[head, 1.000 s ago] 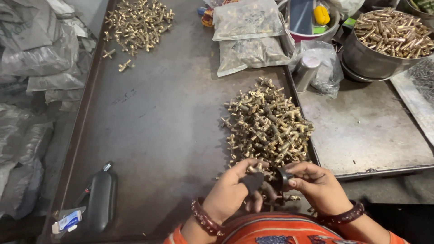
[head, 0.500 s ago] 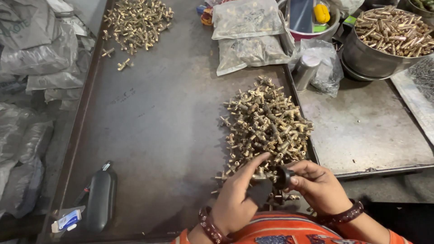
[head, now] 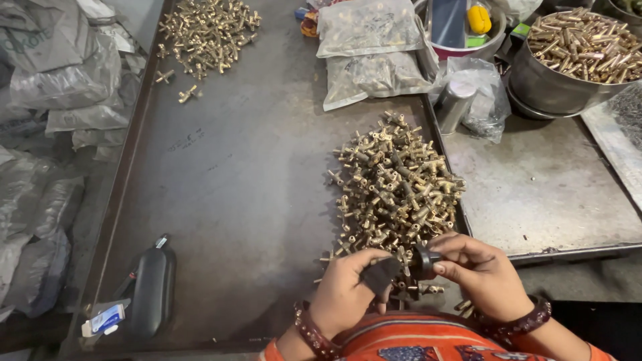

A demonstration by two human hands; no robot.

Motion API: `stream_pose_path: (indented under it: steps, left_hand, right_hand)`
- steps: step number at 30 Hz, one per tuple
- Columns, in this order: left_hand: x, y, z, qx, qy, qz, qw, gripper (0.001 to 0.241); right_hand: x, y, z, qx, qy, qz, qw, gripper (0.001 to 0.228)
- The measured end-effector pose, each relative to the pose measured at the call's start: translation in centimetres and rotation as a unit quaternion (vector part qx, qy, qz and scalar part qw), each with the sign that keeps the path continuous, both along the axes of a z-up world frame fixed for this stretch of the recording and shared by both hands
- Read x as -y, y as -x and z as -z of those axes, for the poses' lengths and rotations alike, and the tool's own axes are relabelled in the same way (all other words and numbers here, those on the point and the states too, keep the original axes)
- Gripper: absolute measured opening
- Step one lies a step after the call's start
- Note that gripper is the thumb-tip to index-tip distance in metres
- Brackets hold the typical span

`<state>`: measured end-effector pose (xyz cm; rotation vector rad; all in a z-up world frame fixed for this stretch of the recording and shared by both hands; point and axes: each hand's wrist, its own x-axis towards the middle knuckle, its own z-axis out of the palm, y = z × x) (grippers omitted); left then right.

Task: Assembling small brass metal components by hand at a workbench.

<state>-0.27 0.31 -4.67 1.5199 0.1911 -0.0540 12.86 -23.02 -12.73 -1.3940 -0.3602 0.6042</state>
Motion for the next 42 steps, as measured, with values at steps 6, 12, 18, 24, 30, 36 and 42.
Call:
stream_pose_path:
  steps: [6,12,18,24,30,36,42]
  left_hand:
    - [0.2,0.1,0.0,0.022,-0.017,-0.005,1.0,0.024]
    - [0.6,0.0,1.0,-0.004,0.042,-0.004,0.999,0.029]
    - [0.0,-0.3,2.9,-0.115,0.283,-0.014,0.952,0.024]
    - [0.1,-0.4,5.8,-0.106,0.317,-0.038,0.942,0.029]
    - [0.1,0.0,1.0,-0.06,0.123,-0.036,0.99,0.023]
    - [-0.6,0.2,-1.5,0.189,-0.166,-0.014,0.968,0.028]
    - [-1.0,-0.1,-2.1,0.158,-0.167,0.002,0.973,0.032]
  right_hand:
    - [0.0,0.4,-0.2,-0.053,0.009,0.002,0.999,0.019]
    - [0.0,1.5,-2.4,0.13,0.018,-0.035,0.991,0.016]
    - [-1.8,3.4,-7.6,0.534,0.126,0.026,0.835,0.026]
    - [-3.0,2.9,-11.8,0.699,0.051,-0.038,0.712,0.029]
    - [-1.9,2.9,-6.6,0.522,0.102,-0.001,0.847,0.026]
    - [-0.9,1.1,-2.2,-0.005,0.055,0.0,0.998,0.017]
    - [-0.7,0.7,-0.7,-0.057,0.035,-0.023,0.997,0.019]
